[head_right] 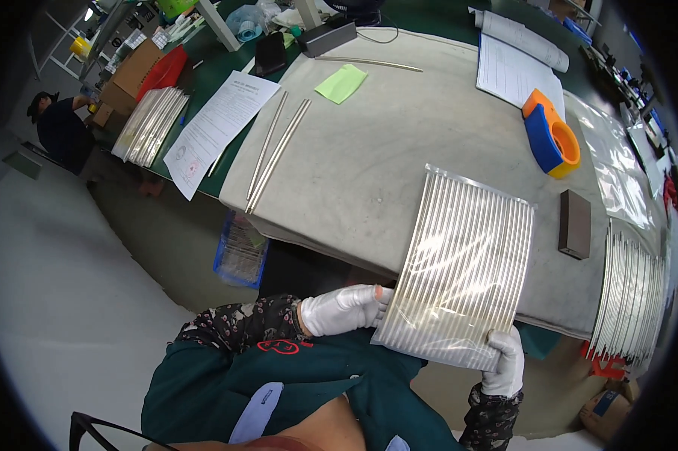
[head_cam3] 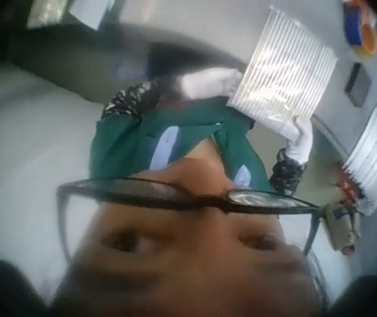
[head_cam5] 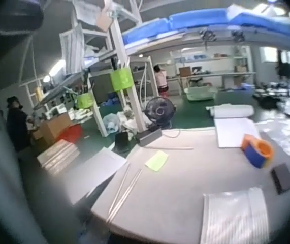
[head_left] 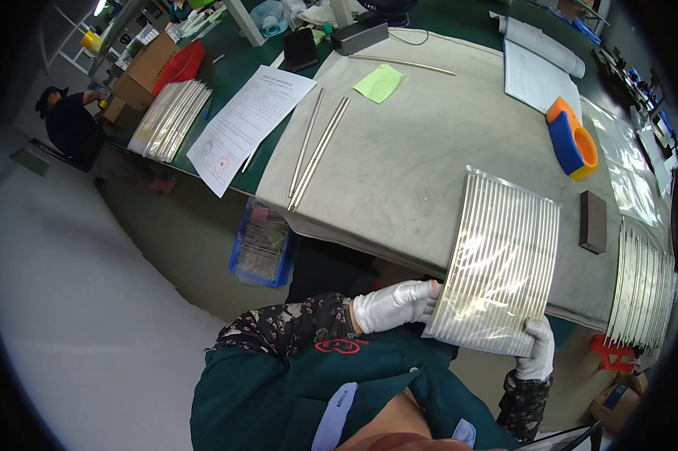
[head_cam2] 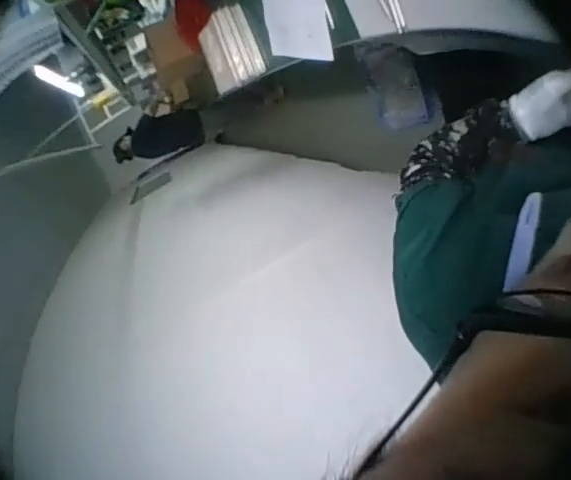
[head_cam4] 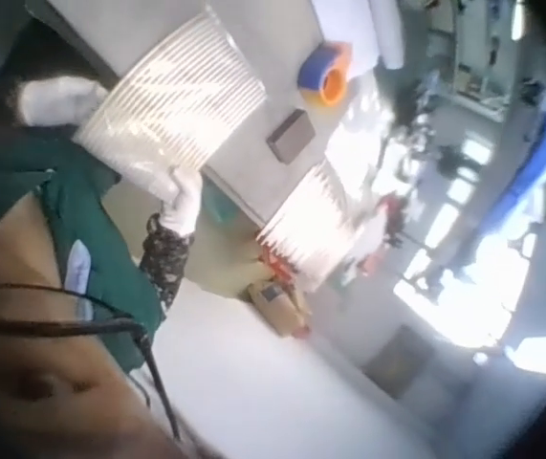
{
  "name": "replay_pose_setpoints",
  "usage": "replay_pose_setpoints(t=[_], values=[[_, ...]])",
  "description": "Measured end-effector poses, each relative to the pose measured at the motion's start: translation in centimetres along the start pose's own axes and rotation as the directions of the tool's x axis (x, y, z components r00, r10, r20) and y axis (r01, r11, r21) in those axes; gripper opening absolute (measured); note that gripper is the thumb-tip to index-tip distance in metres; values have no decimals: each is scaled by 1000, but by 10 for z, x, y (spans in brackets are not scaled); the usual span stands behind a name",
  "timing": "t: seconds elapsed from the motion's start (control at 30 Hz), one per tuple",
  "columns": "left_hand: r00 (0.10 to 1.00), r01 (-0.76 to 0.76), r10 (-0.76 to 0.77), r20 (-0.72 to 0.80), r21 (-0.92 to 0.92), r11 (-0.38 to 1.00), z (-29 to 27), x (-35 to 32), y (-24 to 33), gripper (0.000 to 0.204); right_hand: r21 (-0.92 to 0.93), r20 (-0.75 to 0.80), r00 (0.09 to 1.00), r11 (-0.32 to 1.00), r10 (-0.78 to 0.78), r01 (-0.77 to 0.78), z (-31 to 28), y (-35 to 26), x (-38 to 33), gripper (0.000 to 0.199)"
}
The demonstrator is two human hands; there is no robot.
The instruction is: Sorting, sanding the ends of, and packaging metal rods into plastic bags at an industrial workbench.
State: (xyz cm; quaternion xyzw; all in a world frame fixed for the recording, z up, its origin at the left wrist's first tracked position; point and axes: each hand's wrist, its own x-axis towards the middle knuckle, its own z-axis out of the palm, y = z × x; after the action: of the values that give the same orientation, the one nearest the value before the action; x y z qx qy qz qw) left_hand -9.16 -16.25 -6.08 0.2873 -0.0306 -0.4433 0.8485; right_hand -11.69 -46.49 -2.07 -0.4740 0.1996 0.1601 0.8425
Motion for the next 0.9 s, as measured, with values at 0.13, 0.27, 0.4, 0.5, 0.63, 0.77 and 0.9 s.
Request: replay_pose_setpoints(t=[0.13, 0.27, 0.4, 0.5, 0.63, 0.77, 0.9], values=[[999, 19, -18, -34, 35, 999, 25, 23, 5, 56, -20, -13, 1000, 1000, -14, 14, 0, 2, -2, 60], [988, 36, -36, -148, -1, 999, 32, 36, -1, 53, -73, 22, 999, 996, -49, 51, -4, 1, 4, 58], [994, -18, 10, -110, -74, 997, 33, 36, -2, 49, 59, 61, 998, 998, 13, -17, -6, -2, 16, 59], [989, -10, -1, -147, -73, 997, 34, 35, -3, 43, 21, 62, 998, 1000, 2, -3, -9, 4, 15, 61], [994, 18, -27, -105, -87, 996, 29, 26, -2, 44, 61, 59, 998, 998, -4, 0, -9, 18, 7, 67], [991, 109, -120, -58, -167, 980, 18, 15, -4, 39, 141, 37, 996, 986, 81, -85, -7, 21, 8, 68], [991, 125, -129, -31, -93, 988, 6, 22, -8, 38, 148, -76, 979, 973, 192, -179, -18, 24, 16, 73]])
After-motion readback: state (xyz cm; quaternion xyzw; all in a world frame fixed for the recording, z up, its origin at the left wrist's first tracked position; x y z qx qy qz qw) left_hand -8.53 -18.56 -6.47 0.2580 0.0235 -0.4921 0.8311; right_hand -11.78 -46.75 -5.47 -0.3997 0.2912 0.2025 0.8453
